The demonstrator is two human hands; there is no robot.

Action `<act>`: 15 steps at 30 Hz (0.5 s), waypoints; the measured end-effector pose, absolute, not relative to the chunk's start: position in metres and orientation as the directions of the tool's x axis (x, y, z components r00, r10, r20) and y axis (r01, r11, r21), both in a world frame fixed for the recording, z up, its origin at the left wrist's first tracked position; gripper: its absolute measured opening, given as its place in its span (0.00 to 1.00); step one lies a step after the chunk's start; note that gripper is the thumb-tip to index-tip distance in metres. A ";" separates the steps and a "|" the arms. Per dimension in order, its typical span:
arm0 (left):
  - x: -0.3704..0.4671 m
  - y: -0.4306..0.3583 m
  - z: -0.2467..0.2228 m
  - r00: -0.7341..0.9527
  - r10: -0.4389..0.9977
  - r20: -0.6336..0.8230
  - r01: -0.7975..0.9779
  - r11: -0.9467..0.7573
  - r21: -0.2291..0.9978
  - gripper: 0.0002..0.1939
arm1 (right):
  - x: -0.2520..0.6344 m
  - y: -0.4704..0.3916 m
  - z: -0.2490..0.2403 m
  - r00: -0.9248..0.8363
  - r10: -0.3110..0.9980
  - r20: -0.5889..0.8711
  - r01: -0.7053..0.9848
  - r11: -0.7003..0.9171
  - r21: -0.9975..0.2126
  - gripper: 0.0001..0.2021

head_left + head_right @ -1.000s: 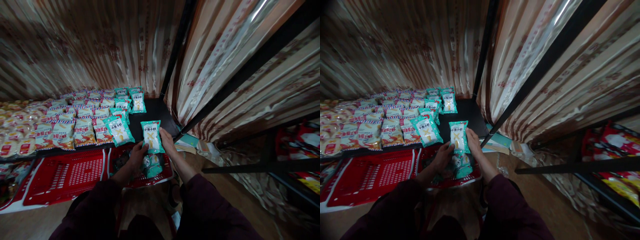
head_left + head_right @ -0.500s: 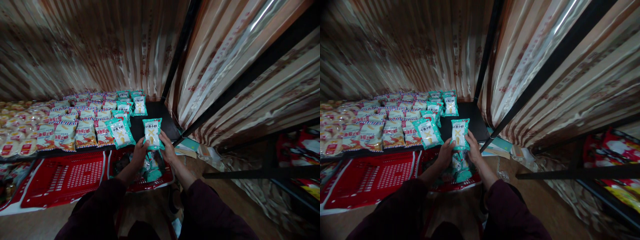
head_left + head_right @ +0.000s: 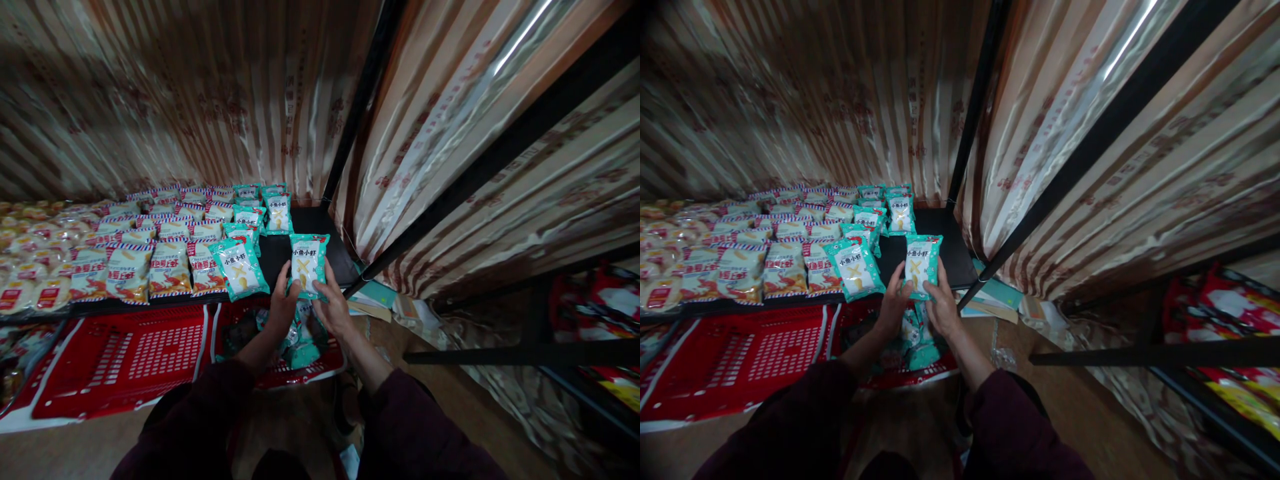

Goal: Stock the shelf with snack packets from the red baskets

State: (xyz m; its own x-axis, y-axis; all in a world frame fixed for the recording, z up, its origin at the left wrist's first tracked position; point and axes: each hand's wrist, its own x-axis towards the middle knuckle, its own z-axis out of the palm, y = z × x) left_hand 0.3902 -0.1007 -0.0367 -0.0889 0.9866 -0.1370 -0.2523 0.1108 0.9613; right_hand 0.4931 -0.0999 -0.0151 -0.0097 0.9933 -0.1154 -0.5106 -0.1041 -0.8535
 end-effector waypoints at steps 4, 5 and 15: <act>0.391 -0.099 -0.047 -0.139 0.990 -0.003 -0.103 -0.011 0.995 0.29 | 0.492 -0.103 -0.012 -0.018 0.995 -0.101 -0.501 -0.096 -0.860 0.42; 0.392 -0.099 -0.048 -0.150 0.988 0.042 -0.060 -0.051 0.997 0.28 | 0.492 -0.103 -0.012 -0.016 0.995 -0.096 -0.504 -0.091 -0.859 0.42; 0.389 -0.094 -0.044 -0.188 0.975 0.121 0.119 -0.100 0.988 0.21 | 0.491 -0.104 -0.022 -0.062 0.997 -0.037 -0.525 -0.064 -0.849 0.30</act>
